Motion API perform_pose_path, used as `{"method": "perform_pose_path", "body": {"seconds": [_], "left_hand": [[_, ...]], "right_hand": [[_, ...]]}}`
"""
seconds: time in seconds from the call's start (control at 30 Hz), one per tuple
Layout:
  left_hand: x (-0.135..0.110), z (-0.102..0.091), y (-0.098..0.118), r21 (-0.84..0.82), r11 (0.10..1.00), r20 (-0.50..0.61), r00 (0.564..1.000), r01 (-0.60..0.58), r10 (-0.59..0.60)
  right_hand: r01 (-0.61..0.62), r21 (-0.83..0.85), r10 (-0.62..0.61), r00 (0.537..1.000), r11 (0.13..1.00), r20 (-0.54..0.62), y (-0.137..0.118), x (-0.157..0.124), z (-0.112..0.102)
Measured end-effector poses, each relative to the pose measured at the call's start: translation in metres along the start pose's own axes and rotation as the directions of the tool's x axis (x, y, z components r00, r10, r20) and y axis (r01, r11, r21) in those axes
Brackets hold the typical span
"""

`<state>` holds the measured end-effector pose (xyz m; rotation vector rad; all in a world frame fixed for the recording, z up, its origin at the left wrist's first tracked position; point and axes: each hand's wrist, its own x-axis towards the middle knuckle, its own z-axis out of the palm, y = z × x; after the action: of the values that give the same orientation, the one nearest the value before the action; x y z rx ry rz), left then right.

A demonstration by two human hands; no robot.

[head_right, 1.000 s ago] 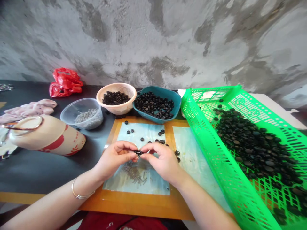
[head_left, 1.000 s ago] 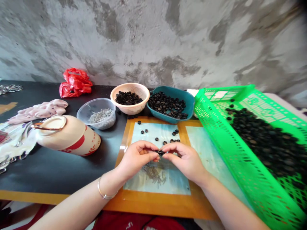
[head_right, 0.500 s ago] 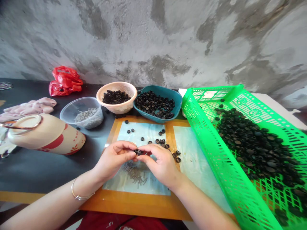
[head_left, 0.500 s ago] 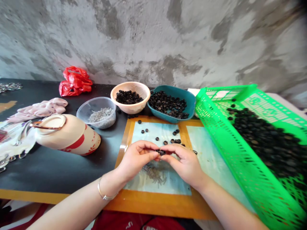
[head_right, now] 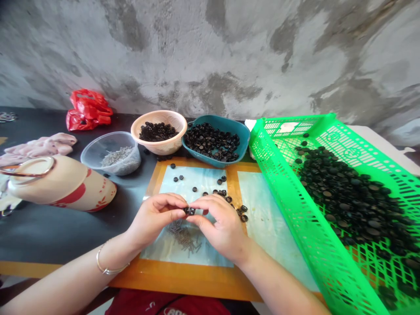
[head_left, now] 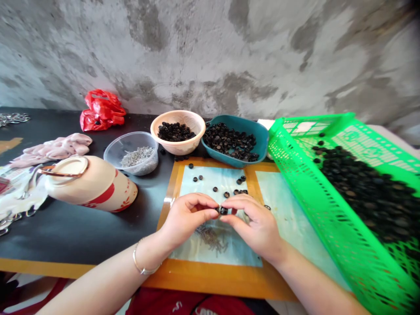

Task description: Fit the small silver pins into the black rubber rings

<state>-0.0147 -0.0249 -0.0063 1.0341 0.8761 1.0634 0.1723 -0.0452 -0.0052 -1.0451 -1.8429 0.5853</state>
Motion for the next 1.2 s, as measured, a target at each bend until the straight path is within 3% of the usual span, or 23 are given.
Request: {"method": "perform_pose_path", "body": {"seconds": [0.73,0.93,1.2], "left_hand": [[-0.0014,0.0009,0.0017,0.108,0.993,0.018,0.999,-0.053,0.051],[-0.0013,0.0019,0.0017,0.056,0.998,0.028,1.000,0.007,-0.009],[-0.0007,0.0013,-0.0020,-0.083,0.980,0.054,0.982,0.183,-0.178]], "right_hand": [[0.123,-0.012,-0.123,0.992,0.992,0.017,0.0039,-0.0008,-0.0006],[0.109,0.011,-0.110,0.993,0.994,0.042,0.0061,0.0004,0.0001],[-0.025,0.022,0.024,0.999,0.999,0.027,0.0019,-0.0052,0.0025]]}}
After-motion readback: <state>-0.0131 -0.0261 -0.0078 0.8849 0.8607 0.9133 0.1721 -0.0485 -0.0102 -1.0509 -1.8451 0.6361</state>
